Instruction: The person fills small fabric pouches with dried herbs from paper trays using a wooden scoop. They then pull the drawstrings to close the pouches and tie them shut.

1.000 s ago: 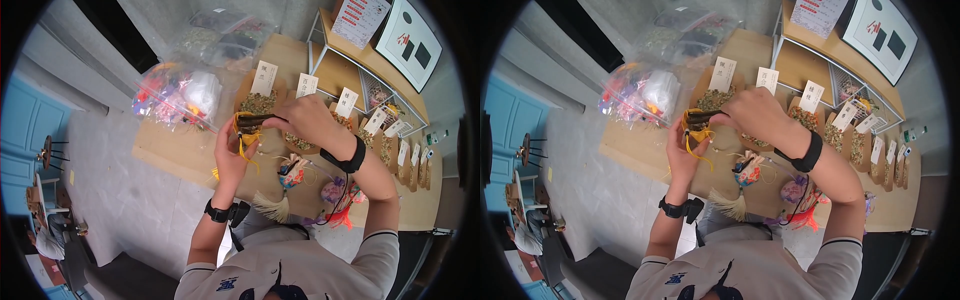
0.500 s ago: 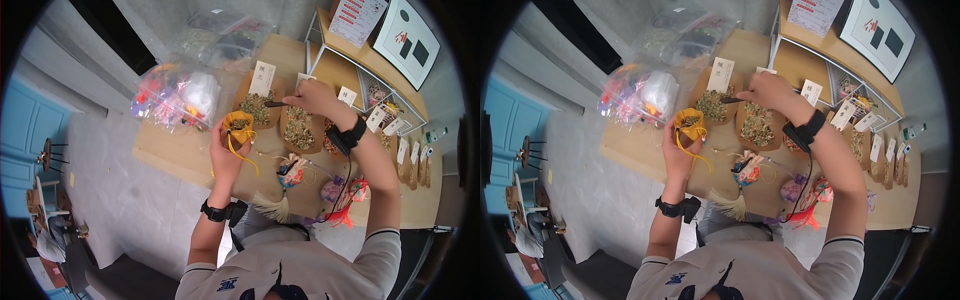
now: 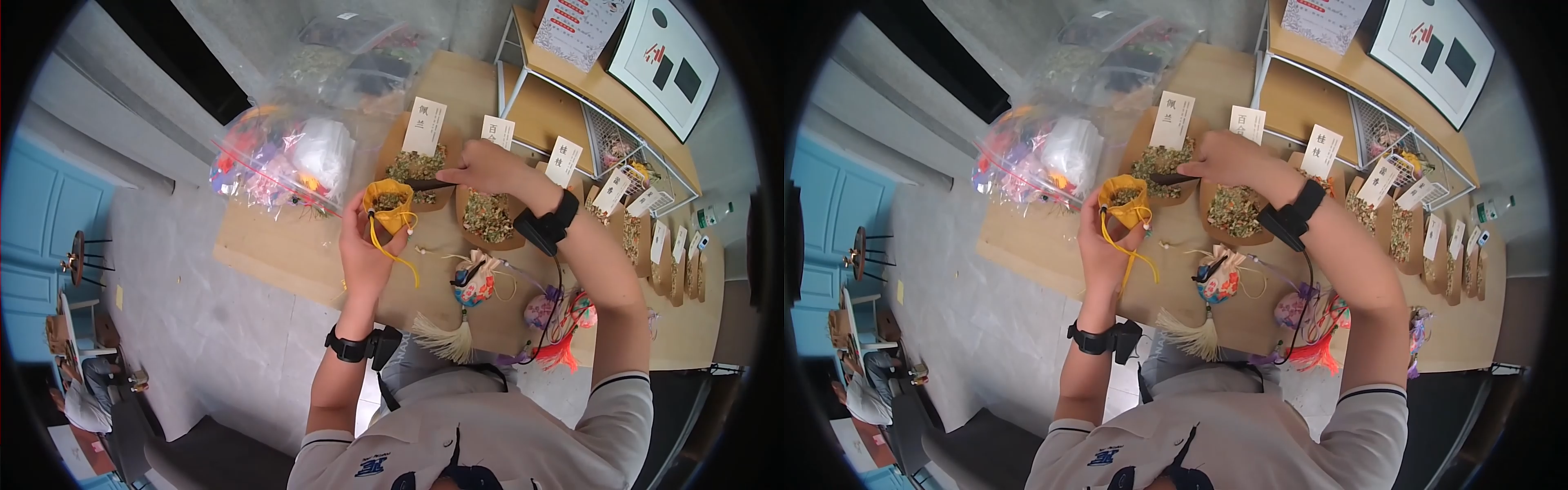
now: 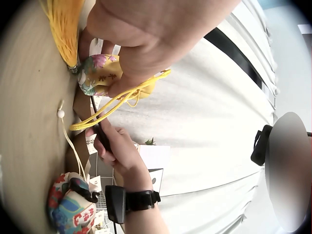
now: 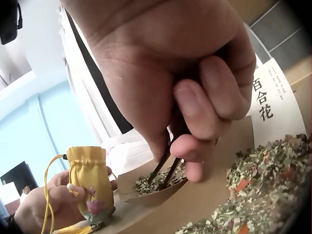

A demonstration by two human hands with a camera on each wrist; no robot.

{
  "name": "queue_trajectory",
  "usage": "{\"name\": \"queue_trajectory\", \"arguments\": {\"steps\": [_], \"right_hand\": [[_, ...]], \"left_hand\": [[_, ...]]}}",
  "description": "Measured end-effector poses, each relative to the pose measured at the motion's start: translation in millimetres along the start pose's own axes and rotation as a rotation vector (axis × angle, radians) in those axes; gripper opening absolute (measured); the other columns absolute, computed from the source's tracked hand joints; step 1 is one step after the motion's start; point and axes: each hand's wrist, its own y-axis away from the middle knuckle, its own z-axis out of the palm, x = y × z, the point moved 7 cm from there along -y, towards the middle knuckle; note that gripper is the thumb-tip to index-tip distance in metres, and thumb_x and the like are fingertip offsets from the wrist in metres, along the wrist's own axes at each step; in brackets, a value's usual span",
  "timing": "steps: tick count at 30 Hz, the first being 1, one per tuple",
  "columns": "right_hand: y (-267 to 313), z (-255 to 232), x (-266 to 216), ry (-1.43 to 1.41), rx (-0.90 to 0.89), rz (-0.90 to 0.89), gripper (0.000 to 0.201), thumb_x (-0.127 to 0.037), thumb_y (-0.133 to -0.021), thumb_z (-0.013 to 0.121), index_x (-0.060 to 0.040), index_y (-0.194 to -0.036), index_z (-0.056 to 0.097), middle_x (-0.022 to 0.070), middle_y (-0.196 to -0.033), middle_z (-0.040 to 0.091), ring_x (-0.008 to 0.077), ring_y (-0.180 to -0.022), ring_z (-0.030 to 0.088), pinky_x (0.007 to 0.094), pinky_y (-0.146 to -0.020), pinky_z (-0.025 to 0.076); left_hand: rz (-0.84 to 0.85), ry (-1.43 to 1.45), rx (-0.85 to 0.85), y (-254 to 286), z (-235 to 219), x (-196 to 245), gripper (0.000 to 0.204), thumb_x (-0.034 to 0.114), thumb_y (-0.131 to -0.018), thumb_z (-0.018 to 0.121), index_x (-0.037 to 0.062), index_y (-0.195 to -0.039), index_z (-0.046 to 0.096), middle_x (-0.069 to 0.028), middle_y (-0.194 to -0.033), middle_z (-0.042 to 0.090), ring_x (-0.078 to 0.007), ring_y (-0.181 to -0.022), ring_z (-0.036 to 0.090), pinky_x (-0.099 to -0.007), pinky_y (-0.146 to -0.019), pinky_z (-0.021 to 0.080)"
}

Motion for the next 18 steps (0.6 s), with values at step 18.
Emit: {"name": "queue_trajectory", "arguments": {"steps": [18], "right_hand": [[13.7,16.3,-40.5,0.410,0.360,-0.227,0.048,-0.046,-0.088,0.069,-0.0038,-0.066,0.071,0.0148,-0.064,0.066,0.0299,-0.063,0.068,0.0403,-0.059,0.054]], "left_hand": [[-0.015,0.038,0.022,-0.6,-3.0,-4.2,0.071,-0.013,-0.078,0.072,-0.0011,-0.140,0.038,-0.0145,-0.129,0.058,-0.0232,-0.118,0.061,-0.0354,-0.099,0.052]]}}
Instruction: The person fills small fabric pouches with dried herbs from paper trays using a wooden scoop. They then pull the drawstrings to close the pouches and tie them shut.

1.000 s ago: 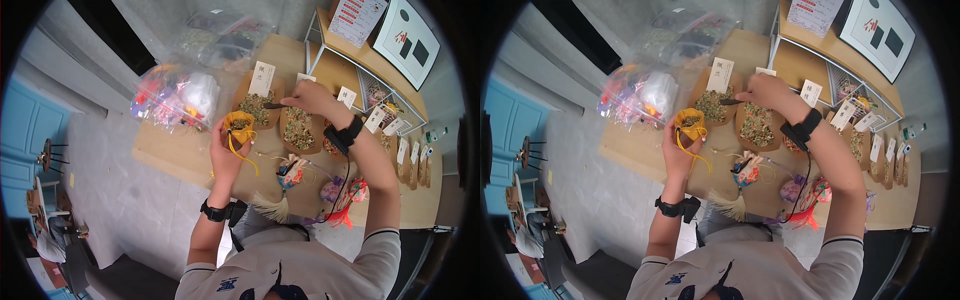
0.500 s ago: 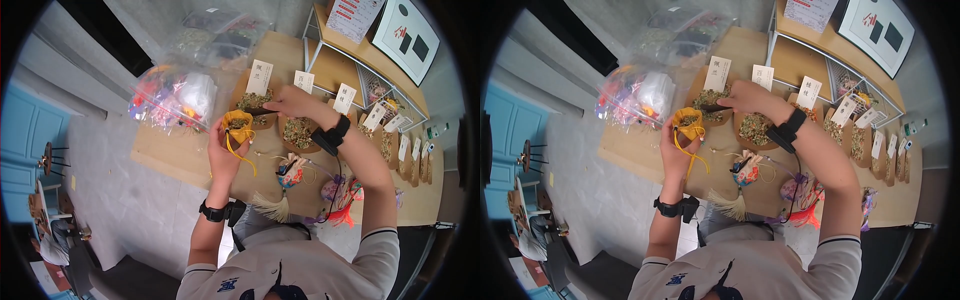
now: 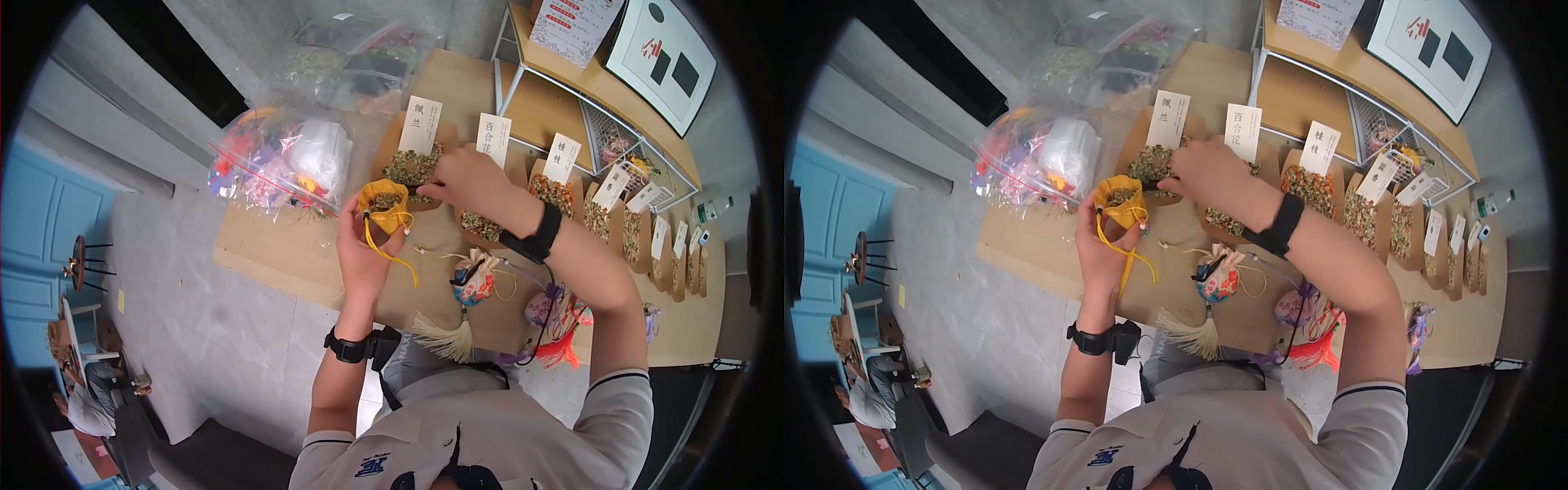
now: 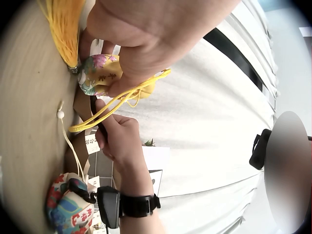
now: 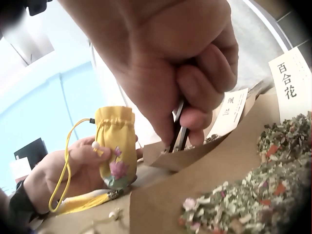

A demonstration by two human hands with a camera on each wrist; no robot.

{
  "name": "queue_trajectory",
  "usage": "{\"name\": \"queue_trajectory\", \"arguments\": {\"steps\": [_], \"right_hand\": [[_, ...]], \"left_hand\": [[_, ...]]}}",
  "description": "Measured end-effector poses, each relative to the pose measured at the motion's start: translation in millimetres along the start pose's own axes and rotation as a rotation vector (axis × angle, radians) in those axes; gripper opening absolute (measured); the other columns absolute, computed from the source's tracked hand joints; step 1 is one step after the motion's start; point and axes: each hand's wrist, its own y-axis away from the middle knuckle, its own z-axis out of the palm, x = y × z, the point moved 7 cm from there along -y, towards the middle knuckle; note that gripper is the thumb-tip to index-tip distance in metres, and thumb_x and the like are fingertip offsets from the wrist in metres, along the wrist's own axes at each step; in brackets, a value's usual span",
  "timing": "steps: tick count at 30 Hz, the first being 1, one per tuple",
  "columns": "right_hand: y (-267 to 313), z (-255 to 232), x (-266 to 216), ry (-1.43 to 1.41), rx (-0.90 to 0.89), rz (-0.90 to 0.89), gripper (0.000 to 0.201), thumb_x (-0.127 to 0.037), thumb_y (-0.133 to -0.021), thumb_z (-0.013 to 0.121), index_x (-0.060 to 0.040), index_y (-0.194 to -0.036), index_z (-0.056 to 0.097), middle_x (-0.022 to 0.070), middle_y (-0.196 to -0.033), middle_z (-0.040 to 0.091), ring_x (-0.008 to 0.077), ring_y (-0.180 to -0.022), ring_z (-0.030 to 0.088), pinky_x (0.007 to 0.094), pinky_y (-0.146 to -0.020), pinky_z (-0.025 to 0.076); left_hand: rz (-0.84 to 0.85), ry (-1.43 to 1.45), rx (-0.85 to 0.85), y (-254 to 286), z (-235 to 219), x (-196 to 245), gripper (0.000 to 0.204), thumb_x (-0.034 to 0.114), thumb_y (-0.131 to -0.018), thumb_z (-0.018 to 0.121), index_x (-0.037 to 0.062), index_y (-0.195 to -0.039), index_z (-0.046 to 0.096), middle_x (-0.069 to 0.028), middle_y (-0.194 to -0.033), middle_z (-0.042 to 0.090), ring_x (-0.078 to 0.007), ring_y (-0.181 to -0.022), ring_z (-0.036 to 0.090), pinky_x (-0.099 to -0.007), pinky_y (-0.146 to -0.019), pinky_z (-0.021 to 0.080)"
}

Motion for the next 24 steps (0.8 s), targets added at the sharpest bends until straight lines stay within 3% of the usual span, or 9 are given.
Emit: {"name": "queue_trajectory", "arguments": {"steps": [5,14,20,24], "right_hand": [[13.9,-6.4,-19.5,0.121,-0.026,-0.051,0.046,-0.044,-0.091,0.065,-0.0048,-0.069,0.071,0.0129,-0.066,0.067,0.0321,-0.069,0.069,0.0415,-0.063,0.056],[10.6,1.7,-5.3,0.074,0.028,-0.053,0.044,-0.041,-0.093,0.063,-0.0058,-0.068,0.071,0.0134,-0.069,0.068,0.0323,-0.067,0.068,0.0422,-0.063,0.055],[16.3,-31.1,9.5,0.131,0.136,0.071,0.044,-0.041,-0.095,0.060,-0.0069,-0.071,0.073,0.0151,-0.064,0.066,0.0338,-0.065,0.068,0.0424,-0.063,0.054],[28.7,-67.3,-7.6,0.015,0.262,-0.026,0.048,-0.043,-0.096,0.059,-0.0066,-0.067,0.071,0.0145,-0.059,0.064,0.0334,-0.062,0.067,0.0424,-0.060,0.053]], "left_hand": [[-0.005,0.020,-0.004,1.1,1.1,1.1,0.070,-0.013,-0.078,0.071,-0.0009,-0.139,0.039,-0.0146,-0.129,0.058,-0.0234,-0.117,0.061,-0.0359,-0.099,0.052],[0.015,0.001,-0.002,0.8,0.6,0.0,0.070,-0.013,-0.078,0.071,-0.0004,-0.139,0.039,-0.0147,-0.128,0.058,-0.0234,-0.116,0.062,-0.0358,-0.098,0.052],[0.007,0.010,-0.004,0.4,1.6,-2.2,0.071,-0.011,-0.078,0.073,0.0009,-0.140,0.039,-0.0135,-0.127,0.059,-0.0221,-0.115,0.062,-0.0340,-0.098,0.051],[-0.007,-0.013,-0.004,-0.8,1.8,-1.3,0.070,-0.008,-0.079,0.074,0.0014,-0.139,0.040,-0.0125,-0.125,0.060,-0.0203,-0.114,0.062,-0.0325,-0.096,0.052]]}}
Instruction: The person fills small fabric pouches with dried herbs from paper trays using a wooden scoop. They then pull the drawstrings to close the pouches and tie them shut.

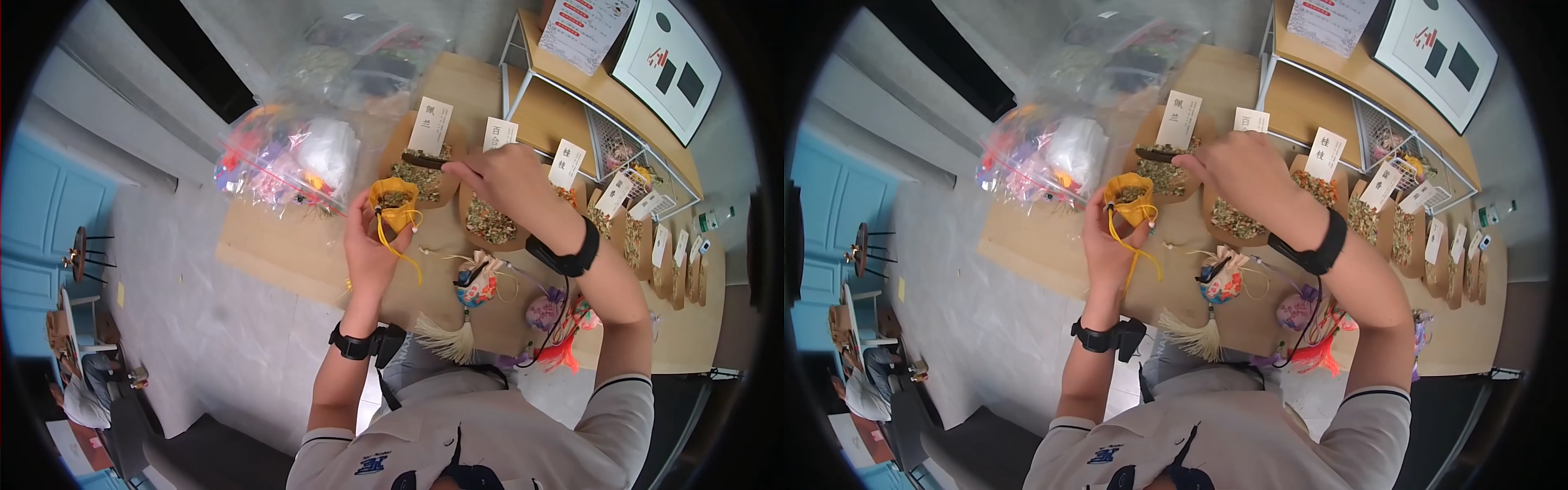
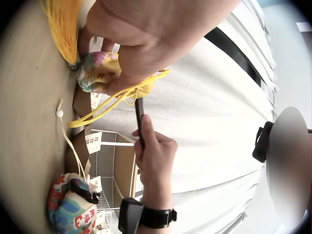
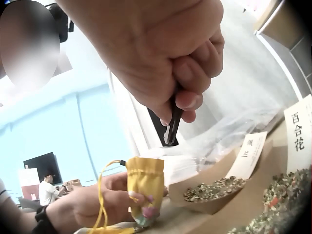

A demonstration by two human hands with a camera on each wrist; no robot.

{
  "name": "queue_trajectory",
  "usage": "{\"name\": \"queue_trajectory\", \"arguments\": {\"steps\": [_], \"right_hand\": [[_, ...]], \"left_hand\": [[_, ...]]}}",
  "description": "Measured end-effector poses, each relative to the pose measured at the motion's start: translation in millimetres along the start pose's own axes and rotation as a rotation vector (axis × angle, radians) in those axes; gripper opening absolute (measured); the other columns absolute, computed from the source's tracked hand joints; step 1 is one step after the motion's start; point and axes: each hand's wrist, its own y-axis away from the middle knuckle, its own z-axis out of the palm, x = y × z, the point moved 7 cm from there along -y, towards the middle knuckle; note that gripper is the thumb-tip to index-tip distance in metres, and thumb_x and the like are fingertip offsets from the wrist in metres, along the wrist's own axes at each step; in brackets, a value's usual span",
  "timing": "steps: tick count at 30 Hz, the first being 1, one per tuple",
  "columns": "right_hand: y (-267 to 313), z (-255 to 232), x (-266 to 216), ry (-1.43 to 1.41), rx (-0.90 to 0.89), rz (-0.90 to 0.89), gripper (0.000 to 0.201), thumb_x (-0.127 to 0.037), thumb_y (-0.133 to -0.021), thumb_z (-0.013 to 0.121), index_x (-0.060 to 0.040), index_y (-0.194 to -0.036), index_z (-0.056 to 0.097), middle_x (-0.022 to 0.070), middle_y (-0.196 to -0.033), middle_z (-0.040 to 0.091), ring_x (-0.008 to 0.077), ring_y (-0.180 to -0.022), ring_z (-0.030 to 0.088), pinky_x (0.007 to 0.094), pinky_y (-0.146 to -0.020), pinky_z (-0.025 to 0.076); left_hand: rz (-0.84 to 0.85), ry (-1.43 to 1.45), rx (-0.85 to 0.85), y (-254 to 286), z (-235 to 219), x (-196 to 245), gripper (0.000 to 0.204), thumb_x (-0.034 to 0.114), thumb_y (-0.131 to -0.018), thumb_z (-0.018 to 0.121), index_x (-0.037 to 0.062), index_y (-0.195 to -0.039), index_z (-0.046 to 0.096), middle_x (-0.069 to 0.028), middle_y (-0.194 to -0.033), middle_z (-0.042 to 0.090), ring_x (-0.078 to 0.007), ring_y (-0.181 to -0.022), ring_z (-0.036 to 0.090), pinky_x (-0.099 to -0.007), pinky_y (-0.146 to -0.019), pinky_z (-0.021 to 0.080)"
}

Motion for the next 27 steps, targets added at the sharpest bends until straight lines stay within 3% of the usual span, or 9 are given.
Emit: {"name": "queue_trajectory", "arguments": {"steps": [8,14,17,19,23,27], "right_hand": [[10.9,-7.7,-35.0,0.060,-0.116,-0.148,0.050,-0.051,-0.093,0.059,-0.0099,-0.067,0.072,0.0115,-0.055,0.061,0.0311,-0.058,0.065,0.0409,-0.053,0.051],[-16.1,1.2,12.9,0.052,-0.187,0.094,0.051,-0.057,-0.090,0.061,-0.0112,-0.073,0.075,0.0133,-0.062,0.064,0.0332,-0.062,0.066,0.0427,-0.060,0.054],[-29.4,24.3,34.2,0.054,-0.103,0.108,0.049,-0.057,-0.089,0.063,-0.0110,-0.084,0.080,0.0166,-0.062,0.063,0.0363,-0.062,0.064,0.0439,-0.058,0.052],[-36.8,51.5,43.3,0.008,-0.164,0.128,0.051,-0.058,-0.089,0.062,-0.0107,-0.084,0.079,0.0169,-0.065,0.064,0.0363,-0.066,0.065,0.0442,-0.061,0.053],[-38.6,79.4,39.1,-0.025,-0.206,0.144,0.050,-0.057,-0.089,0.063,-0.0103,-0.083,0.079,0.0156,-0.070,0.068,0.0357,-0.071,0.067,0.0450,-0.066,0.055],[-28.1,78.0,23.2,0.002,-0.275,0.111,0.050,-0.055,-0.088,0.064,-0.0069,-0.080,0.075,0.0145,-0.075,0.069,0.0352,-0.077,0.069,0.0439,-0.070,0.055]], "left_hand": [[0.058,-0.062,0.002,0.1,1.9,1.9,0.070,-0.012,-0.079,0.072,0.0011,-0.139,0.039,-0.0124,-0.128,0.058,-0.0221,-0.115,0.062,-0.0334,-0.095,0.054],[0.068,-0.106,-0.014,0.5,0.9,4.2,0.071,-0.014,-0.079,0.071,0.0010,-0.140,0.038,-0.0127,-0.132,0.055,-0.0243,-0.119,0.060,-0.0358,-0.098,0.054],[0.092,-0.077,0.001,-0.1,1.1,2.3,0.070,-0.009,-0.079,0.073,0.0011,-0.139,0.040,-0.0131,-0.129,0.057,-0.0222,-0.116,0.062,-0.0345,-0.096,0.054],[0.111,-0.063,0.007,-1.2,1.8,1.2,0.070,-0.007,-0.079,0.074,0.0014,-0.139,0.040,-0.0134,-0.128,0.057,-0.0211,-0.114,0.062,-0.0338,-0.095,0.053],[0.092,-0.083,0.004,-0.5,0.7,1.1,0.071,-0.007,-0.079,0.074,0.0017,-0.140,0.040,-0.0136,-0.129,0.057,-0.0215,-0.115,0.062,-0.0342,-0.096,0.053],[0.059,-0.060,0.009,-0.9,0.6,2.8,0.070,-0.007,-0.079,0.074,0.0014,-0.140,0.040,-0.0135,-0.129,0.056,-0.0217,-0.115,0.062,-0.0337,-0.096,0.052]]}}
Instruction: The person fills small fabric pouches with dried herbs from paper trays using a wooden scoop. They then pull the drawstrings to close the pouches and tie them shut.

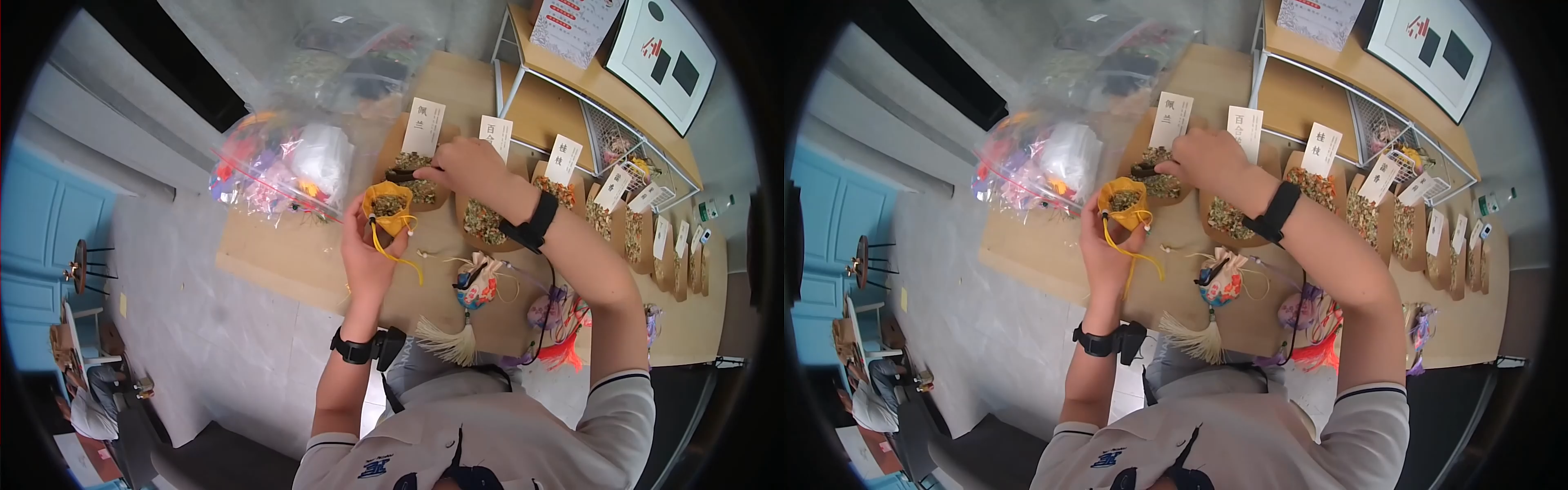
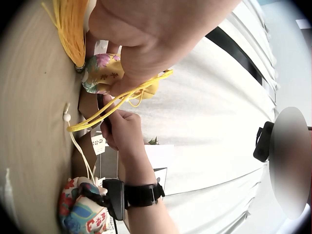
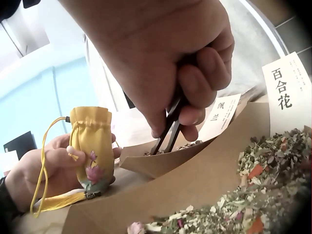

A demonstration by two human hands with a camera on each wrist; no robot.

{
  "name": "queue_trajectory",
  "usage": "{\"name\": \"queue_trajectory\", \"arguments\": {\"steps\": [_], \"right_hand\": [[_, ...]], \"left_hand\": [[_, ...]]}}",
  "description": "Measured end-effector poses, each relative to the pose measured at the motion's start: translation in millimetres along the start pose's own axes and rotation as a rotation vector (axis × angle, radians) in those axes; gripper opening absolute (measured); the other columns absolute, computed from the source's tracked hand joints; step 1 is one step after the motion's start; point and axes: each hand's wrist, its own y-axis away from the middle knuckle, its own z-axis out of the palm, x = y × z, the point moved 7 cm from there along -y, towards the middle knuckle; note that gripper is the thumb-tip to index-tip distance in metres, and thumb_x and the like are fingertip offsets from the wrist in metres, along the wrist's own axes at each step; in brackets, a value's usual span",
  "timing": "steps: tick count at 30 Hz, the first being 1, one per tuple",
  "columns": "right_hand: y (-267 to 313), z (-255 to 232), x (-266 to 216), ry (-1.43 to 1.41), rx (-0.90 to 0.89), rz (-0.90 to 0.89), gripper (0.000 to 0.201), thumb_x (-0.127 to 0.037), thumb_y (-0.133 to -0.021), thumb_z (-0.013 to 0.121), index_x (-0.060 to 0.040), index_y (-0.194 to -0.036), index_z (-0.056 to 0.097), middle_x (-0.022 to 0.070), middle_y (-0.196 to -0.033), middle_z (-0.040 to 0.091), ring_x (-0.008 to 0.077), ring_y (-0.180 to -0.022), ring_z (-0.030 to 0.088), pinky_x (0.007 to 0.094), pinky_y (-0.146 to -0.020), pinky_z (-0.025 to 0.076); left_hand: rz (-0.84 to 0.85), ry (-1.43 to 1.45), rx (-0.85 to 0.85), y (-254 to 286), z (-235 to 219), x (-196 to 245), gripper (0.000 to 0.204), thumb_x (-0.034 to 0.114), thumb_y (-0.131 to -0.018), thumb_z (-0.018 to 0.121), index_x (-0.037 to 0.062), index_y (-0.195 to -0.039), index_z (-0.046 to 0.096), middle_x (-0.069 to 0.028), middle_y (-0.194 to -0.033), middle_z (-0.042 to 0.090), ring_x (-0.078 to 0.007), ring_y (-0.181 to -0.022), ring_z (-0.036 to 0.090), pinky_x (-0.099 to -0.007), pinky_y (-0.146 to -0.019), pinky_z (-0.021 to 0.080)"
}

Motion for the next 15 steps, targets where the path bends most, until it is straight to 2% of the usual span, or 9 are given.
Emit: {"name": "queue_trajectory", "arguments": {"steps": [2,6,8,15], "right_hand": [[4.8,2.2,-1.8,0.009,0.021,-0.064,0.046,-0.054,-0.088,0.065,-0.0102,-0.082,0.078,0.0135,-0.072,0.069,0.0345,-0.073,0.068,0.0451,-0.067,0.055],[14.0,-6.8,-3.7,0.042,-0.020,-0.093,0.046,-0.053,-0.088,0.065,-0.0097,-0.080,0.078,0.0129,-0.071,0.069,0.0339,-0.072,0.068,0.0434,-0.066,0.054],[16.1,-6.4,-1.4,0.074,-0.004,-0.127,0.046,-0.053,-0.089,0.064,-0.0097,-0.079,0.077,0.0123,-0.070,0.069,0.0335,-0.072,0.068,0.0425,-0.065,0.054],[27.8,-8.9,-8.7,0.289,0.071,-0.212,0.052,-0.053,-0.091,0.060,-0.0097,-0.064,0.070,0.0089,-0.060,0.064,0.0275,-0.062,0.066,0.0375,-0.060,0.051]], "left_hand": [[-0.001,0.004,0.006,0.0,-1.1,-1.7,0.070,-0.007,-0.080,0.074,0.0011,-0.140,0.040,-0.0135,-0.129,0.056,-0.0218,-0.116,0.062,-0.0334,-0.097,0.052],[0.005,0.001,0.000,-0.1,-0.6,-1.4,0.069,-0.017,-0.077,0.069,0.0009,-0.137,0.042,-0.0118,-0.134,0.050,-0.0251,-0.121,0.058,-0.0384,-0.099,0.054],[-0.009,0.015,0.003,0.0,-0.7,-3.3,0.069,-0.017,-0.077,0.069,0.0008,-0.137,0.042,-0.0118,-0.134,0.050,-0.0251,-0.121,0.058,-0.0385,-0.099,0.055],[0.009,-0.002,-0.003,-0.7,-0.8,-3.6,0.069,-0.018,-0.077,0.070,0.0010,-0.137,0.042,-0.0118,-0.134,0.051,-0.0252,-0.121,0.058,-0.0386,-0.099,0.054]]}}
